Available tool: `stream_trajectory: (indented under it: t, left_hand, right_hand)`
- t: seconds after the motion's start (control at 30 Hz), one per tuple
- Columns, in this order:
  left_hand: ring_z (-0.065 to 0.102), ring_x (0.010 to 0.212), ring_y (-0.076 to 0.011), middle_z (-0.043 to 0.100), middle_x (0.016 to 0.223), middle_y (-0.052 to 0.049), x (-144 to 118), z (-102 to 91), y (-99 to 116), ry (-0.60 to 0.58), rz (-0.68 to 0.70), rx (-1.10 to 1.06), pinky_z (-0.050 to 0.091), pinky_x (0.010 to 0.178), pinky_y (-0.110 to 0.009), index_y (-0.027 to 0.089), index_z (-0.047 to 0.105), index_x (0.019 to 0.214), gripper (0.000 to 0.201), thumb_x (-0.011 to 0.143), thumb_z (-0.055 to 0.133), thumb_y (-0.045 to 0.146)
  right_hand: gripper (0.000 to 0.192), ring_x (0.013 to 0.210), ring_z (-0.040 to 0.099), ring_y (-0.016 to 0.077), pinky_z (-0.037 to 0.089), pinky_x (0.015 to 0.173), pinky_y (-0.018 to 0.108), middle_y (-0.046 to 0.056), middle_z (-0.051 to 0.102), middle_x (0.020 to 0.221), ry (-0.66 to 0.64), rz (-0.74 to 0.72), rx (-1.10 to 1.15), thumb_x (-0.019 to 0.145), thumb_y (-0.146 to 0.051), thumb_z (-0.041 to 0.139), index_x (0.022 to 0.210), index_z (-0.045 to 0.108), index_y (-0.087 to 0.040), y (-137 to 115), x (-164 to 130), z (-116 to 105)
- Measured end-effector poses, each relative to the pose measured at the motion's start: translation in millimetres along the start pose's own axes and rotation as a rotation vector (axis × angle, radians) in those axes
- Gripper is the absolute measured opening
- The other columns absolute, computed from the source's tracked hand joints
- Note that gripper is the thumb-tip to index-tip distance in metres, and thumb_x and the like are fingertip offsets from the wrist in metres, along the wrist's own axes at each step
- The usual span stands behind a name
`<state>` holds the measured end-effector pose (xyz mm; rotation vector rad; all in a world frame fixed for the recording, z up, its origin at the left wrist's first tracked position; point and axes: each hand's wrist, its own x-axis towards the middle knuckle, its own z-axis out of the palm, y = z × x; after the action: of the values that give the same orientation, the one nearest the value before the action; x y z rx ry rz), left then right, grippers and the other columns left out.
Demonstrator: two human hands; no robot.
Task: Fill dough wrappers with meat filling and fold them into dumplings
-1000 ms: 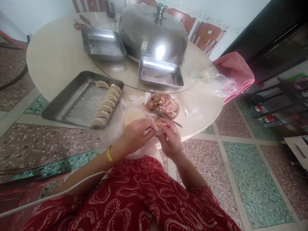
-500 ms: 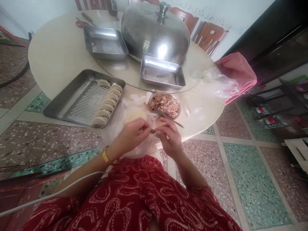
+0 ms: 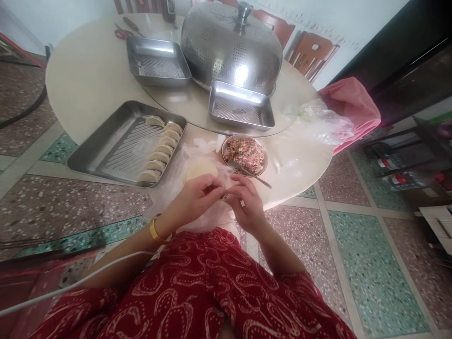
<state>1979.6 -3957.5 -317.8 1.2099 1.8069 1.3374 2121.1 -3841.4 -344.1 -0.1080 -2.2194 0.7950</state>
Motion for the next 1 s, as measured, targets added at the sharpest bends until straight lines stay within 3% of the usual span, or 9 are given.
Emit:
stream_trajectory:
  t: [0.1, 0.3, 0.53, 0.77, 1.0]
  left_hand:
    - [0.054, 0.071, -0.0093, 0.062, 0.078, 0.001, -1, -0.3, 2, 0.000, 0.032, -0.028, 0.042, 0.066, -0.023, 0.017, 0.066, 0.083, 0.022, 0.089, 0.055, 0.035]
    - [0.057, 0.076, -0.0097, 0.062, 0.082, 0.001, -1, -1.3, 2, -0.006, 0.097, 0.016, 0.044, 0.071, -0.025, 0.018, 0.066, 0.085, 0.018, 0.091, 0.053, 0.028]
    - [0.059, 0.078, -0.0094, 0.064, 0.087, 0.000, -4, -1.4, 0, 0.008, 0.202, 0.040, 0.046, 0.070, -0.023, 0.018, 0.066, 0.091, 0.014, 0.091, 0.052, 0.020]
    - [0.064, 0.089, -0.0133, 0.068, 0.094, -0.004, -12, 7.2, 0, 0.228, 0.460, 0.297, 0.052, 0.081, -0.027, 0.017, 0.062, 0.099, 0.010, 0.091, 0.058, 0.020]
    - [0.063, 0.078, -0.0140, 0.067, 0.084, -0.003, -13, 8.9, -3, 0.285, 0.418, 0.418, 0.052, 0.073, -0.028, 0.018, 0.058, 0.091, 0.010, 0.089, 0.061, 0.027]
  right_hand:
    - [0.011, 0.117, 0.062, 0.0215, 0.060, 0.087, 0.037, 0.010, 0.063, 0.112, 0.034, -0.011, -0.001, 0.094, -0.014, 0.056, 0.102, 0.057, -0.022, 0, 1, 2]
    - [0.009, 0.117, 0.062, 0.0204, 0.061, 0.084, 0.034, 0.006, 0.065, 0.099, 0.055, -0.003, -0.002, 0.095, -0.016, 0.056, 0.100, 0.054, -0.024, -1, 3, 2]
    - [0.019, 0.110, 0.066, 0.0207, 0.063, 0.083, 0.036, 0.012, 0.061, 0.123, 0.067, 0.013, -0.032, 0.096, -0.017, 0.055, 0.112, 0.061, -0.022, -1, 2, 4]
    - [0.018, 0.092, 0.070, 0.0168, 0.064, 0.079, 0.035, 0.010, 0.062, 0.123, 0.176, 0.013, -0.068, 0.094, -0.016, 0.058, 0.108, 0.065, -0.024, 0, 0, 9]
    - [0.016, 0.087, 0.070, 0.0170, 0.065, 0.076, 0.037, 0.010, 0.061, 0.123, 0.180, 0.007, -0.092, 0.094, -0.015, 0.058, 0.106, 0.065, -0.024, -1, 1, 8]
